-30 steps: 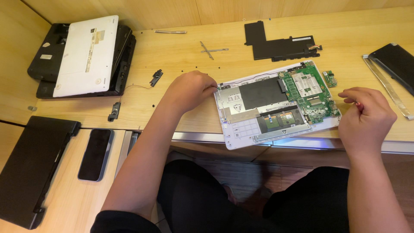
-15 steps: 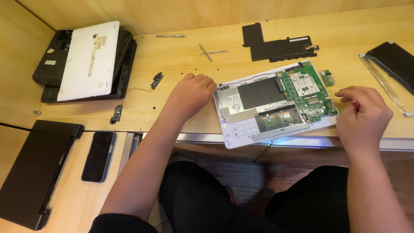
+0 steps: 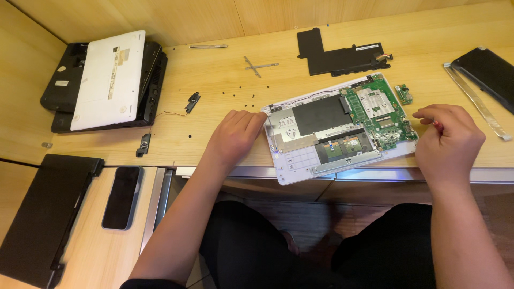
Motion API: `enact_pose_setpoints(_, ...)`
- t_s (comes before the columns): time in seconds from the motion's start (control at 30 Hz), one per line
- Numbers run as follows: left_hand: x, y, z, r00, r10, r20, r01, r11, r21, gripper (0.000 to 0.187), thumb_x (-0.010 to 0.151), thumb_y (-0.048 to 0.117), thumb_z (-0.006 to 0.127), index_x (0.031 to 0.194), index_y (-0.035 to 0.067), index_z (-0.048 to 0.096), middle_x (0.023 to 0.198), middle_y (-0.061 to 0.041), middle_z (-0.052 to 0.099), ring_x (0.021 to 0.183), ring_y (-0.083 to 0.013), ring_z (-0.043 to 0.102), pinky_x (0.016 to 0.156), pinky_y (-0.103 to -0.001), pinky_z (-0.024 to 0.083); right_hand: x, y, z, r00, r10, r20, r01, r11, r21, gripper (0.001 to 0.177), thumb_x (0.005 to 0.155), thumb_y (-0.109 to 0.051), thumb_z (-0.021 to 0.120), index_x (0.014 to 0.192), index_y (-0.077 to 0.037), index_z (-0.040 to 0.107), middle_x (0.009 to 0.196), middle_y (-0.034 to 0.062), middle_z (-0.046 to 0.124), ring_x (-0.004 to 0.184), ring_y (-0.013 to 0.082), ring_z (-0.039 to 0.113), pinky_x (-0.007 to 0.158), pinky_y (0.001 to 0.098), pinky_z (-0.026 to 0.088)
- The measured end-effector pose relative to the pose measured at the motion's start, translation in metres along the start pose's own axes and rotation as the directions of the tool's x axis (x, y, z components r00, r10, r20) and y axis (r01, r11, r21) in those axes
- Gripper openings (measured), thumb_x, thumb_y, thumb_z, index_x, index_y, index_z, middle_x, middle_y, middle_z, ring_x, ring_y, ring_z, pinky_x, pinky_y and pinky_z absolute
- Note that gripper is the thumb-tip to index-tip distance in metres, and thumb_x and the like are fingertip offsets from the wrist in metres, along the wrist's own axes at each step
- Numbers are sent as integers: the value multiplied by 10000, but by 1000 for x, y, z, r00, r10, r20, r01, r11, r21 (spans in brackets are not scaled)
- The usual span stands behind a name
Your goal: The person disassembles a white laptop by removing screws and detaching internal components. They use a screwdriver to loosen screws, then remove the battery, a small circuit board, and the motherboard, placing each part on the desk.
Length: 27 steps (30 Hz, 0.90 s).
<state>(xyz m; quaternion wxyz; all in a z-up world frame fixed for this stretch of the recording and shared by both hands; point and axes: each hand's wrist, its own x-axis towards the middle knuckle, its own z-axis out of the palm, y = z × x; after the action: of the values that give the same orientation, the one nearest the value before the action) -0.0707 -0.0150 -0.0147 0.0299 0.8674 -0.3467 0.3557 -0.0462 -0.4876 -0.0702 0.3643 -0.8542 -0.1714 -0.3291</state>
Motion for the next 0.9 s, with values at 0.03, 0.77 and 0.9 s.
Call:
enact_pose_setpoints(0.03,-2,2,-2,1000,-26,4,26,999,-38,63,1148,-26,721,1185,24,705,936,-106,687,834,-306,650,768,-430,505,0,0,0,1000,-9,4,9,1000,-5,512,974,317,478,1203,119,891,1210,268,812,1024,360,753,912,427,589)
enact_pose_setpoints(0.77,19,11,-2,305,-827,472,650,-182,-738,407,987,124,877,1387,68,820,1063,-126,920,988,-125,824,1018,-289,672,33,-149,32,995,-68,79,47,970,240,240,1191,207,687,1337,89,838,1386,275,838,849,224,697,678,327,531)
enact_pose_setpoints(0.9,-6,2,26,382,-848,367,617,-62,-785,356,1013,112,927,1356,120,834,1096,-94,897,1020,-96,780,932,-260,638,37,-160,71,995,-96,14,83,917,389,173,1139,117,770,1230,22,883,1170,197,850,768,340,774,592,368,583)
